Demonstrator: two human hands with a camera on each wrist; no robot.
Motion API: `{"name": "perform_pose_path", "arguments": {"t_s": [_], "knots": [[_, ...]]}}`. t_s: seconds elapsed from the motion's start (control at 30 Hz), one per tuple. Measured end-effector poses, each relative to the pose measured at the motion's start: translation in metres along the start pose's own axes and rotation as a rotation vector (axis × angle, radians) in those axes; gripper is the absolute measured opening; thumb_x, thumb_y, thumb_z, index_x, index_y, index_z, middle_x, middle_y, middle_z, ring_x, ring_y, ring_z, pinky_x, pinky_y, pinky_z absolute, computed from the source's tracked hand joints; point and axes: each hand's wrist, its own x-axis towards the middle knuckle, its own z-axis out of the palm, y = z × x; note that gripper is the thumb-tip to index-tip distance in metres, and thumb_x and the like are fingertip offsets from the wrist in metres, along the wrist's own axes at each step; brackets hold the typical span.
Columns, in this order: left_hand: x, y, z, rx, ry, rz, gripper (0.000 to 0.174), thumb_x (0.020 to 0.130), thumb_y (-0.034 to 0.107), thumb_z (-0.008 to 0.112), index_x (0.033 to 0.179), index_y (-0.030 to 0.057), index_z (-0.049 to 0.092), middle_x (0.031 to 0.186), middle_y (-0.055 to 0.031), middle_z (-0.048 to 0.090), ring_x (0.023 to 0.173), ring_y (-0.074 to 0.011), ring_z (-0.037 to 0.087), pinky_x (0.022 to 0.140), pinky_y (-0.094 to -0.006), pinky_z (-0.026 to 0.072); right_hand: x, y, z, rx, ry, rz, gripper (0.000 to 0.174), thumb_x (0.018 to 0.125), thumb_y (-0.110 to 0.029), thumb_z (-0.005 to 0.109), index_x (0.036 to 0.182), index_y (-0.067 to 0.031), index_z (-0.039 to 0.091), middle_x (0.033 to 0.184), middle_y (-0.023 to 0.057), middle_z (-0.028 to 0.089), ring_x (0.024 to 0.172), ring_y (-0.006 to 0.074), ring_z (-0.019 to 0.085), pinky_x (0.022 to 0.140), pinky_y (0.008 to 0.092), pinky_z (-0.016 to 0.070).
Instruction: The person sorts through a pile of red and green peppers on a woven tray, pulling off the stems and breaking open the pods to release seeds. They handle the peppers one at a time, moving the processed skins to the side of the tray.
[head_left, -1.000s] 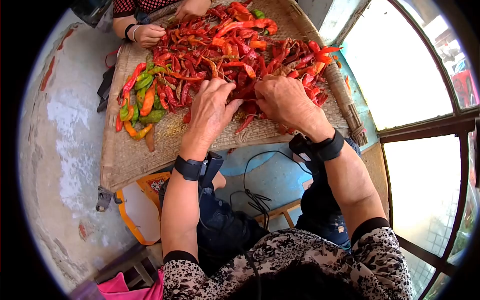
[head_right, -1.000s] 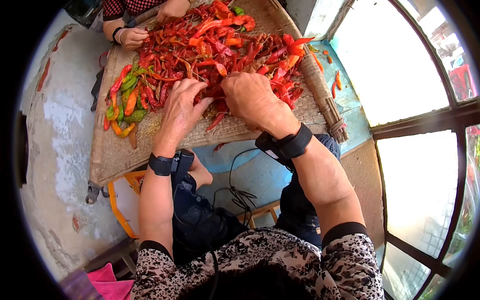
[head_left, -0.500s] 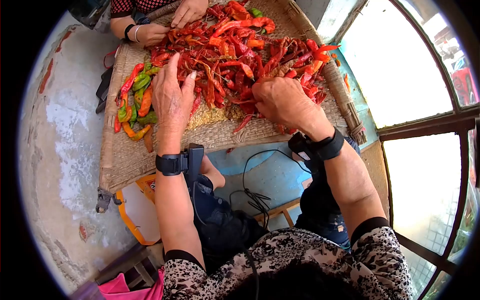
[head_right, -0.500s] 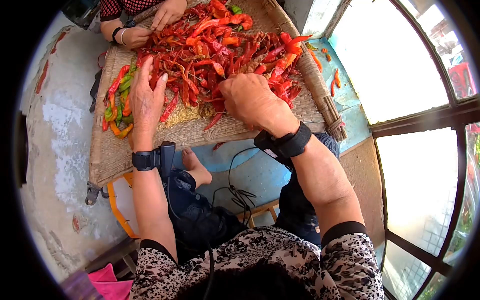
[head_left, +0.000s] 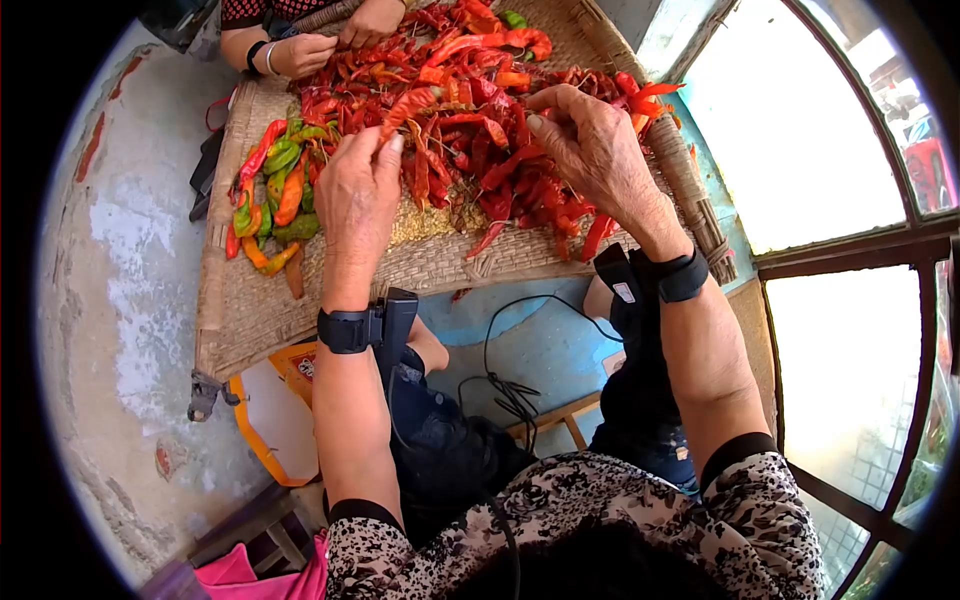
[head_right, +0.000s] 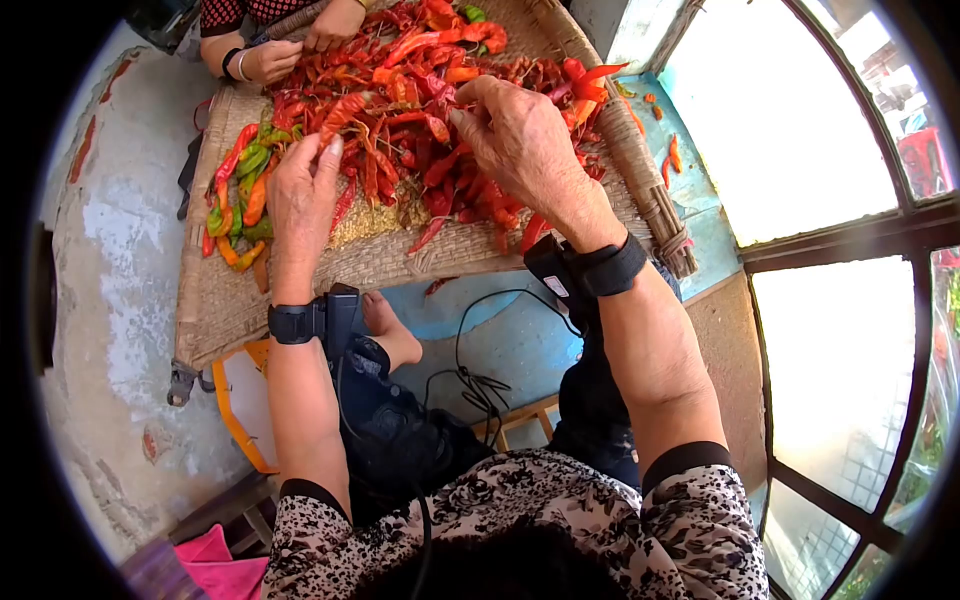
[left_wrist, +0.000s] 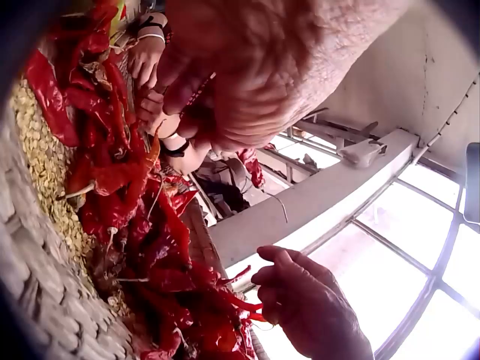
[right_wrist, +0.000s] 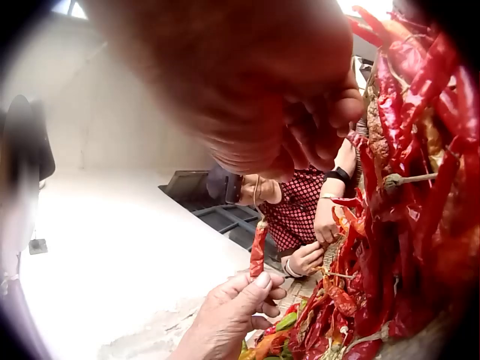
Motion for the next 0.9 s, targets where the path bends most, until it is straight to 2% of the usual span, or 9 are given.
{"name": "perform_pose_path", "arguments": {"t_s": [0.07,0.1,0.17,0.3,0.37,0.57,0.7,0.8,0.9], "knots": [[0.006,-0.027,0.009,-0.019,0.346,-0.101,0.050,0.093,0.026,0.061,0.134,0.0003,0.050,0.099,-0.0161,0.062,0.083,-0.0289,0.061,0.079,-0.0405,0.0492,-0.001,-0.001,0.007,-0.074,-0.033,-0.061,0.020,0.091,-0.018,0.063,0.105,-0.0032,0.064,0.086,0.0143,0.065,0.076,0.0275,0.066,0.066,0.0385,0.0533],[0.007,-0.021,-0.001,-0.044,0.239,-0.275,0.066,0.092,0.026,0.061,0.145,-0.0014,0.035,0.107,-0.0193,0.061,0.085,-0.0261,0.062,0.082,-0.0399,0.0500,-0.002,-0.002,0.011,-0.150,-0.065,-0.121,0.019,0.089,-0.017,0.064,0.102,-0.0033,0.063,0.089,0.0161,0.064,0.079,0.0329,0.067,0.068,0.0420,0.0544],[0.006,-0.015,-0.008,0.052,0.183,-0.258,0.059,0.093,0.026,0.060,0.142,-0.0002,0.042,0.117,-0.0162,0.064,0.081,-0.0183,0.062,0.076,-0.0327,0.0519,-0.007,-0.006,0.018,-0.250,-0.132,-0.123,0.018,0.085,-0.013,0.063,0.100,-0.0044,0.065,0.103,0.0147,0.061,0.088,0.0307,0.065,0.070,0.0405,0.0553],[-0.007,0.014,0.009,-0.336,-0.058,0.001,0.032,0.091,0.016,0.062,0.119,0.0000,0.063,0.100,-0.0106,0.067,0.078,-0.0159,0.062,0.072,-0.0315,0.0509,-0.010,-0.011,0.026,-0.608,-0.192,-0.262,0.020,0.077,-0.012,0.062,0.095,-0.0053,0.068,0.113,0.0130,0.057,0.101,0.0274,0.057,0.073,0.0353,0.0550],[-0.013,0.024,0.023,-0.250,-0.157,0.116,0.026,0.089,0.013,0.063,0.112,0.0001,0.064,0.103,-0.0170,0.065,0.087,-0.0302,0.066,0.075,-0.0395,0.0525,-0.007,-0.012,0.029,-0.652,-0.211,-0.236,0.018,0.077,-0.012,0.062,0.093,-0.0050,0.068,0.109,0.0126,0.058,0.097,0.0272,0.058,0.072,0.0345,0.0544],[-0.013,0.030,0.039,-0.169,-0.207,0.151,0.023,0.088,0.012,0.062,0.108,0.0006,0.063,0.098,-0.0209,0.064,0.087,-0.0409,0.061,0.077,-0.0438,0.0480,-0.006,-0.013,0.030,-0.506,-0.116,-0.301,0.013,0.078,-0.013,0.062,0.089,-0.0067,0.066,0.101,0.0110,0.059,0.096,0.0262,0.057,0.070,0.0349,0.0539],[-0.014,0.033,0.031,-0.253,-0.139,0.169,0.022,0.090,0.016,0.061,0.106,0.0001,0.061,0.091,-0.0202,0.065,0.082,-0.0394,0.062,0.074,-0.0439,0.0481,-0.007,-0.017,0.021,-0.491,-0.070,-0.322,0.014,0.080,-0.014,0.063,0.092,-0.0065,0.061,0.092,0.0109,0.062,0.092,0.0273,0.061,0.066,0.0367,0.0543],[-0.013,0.032,0.020,-0.310,-0.149,0.115,0.024,0.094,0.020,0.059,0.107,0.0003,0.060,0.081,-0.0179,0.065,0.074,-0.0325,0.064,0.069,-0.0408,0.0483,-0.006,-0.013,0.015,-0.429,-0.069,-0.228,0.027,0.083,-0.018,0.067,0.103,-0.0053,0.055,0.077,0.0119,0.065,0.075,0.0315,0.068,0.057,0.0422,0.0534],[0.001,0.014,0.006,-0.205,-0.027,-0.113,0.027,0.097,0.025,0.056,0.111,0.0018,0.061,0.082,-0.0097,0.066,0.068,-0.0171,0.059,0.066,-0.0320,0.0482,-0.006,-0.002,0.010,-0.447,-0.048,-0.110,0.025,0.085,-0.018,0.067,0.103,-0.0047,0.055,0.081,0.0142,0.066,0.071,0.0319,0.068,0.056,0.0426,0.0532]]}}
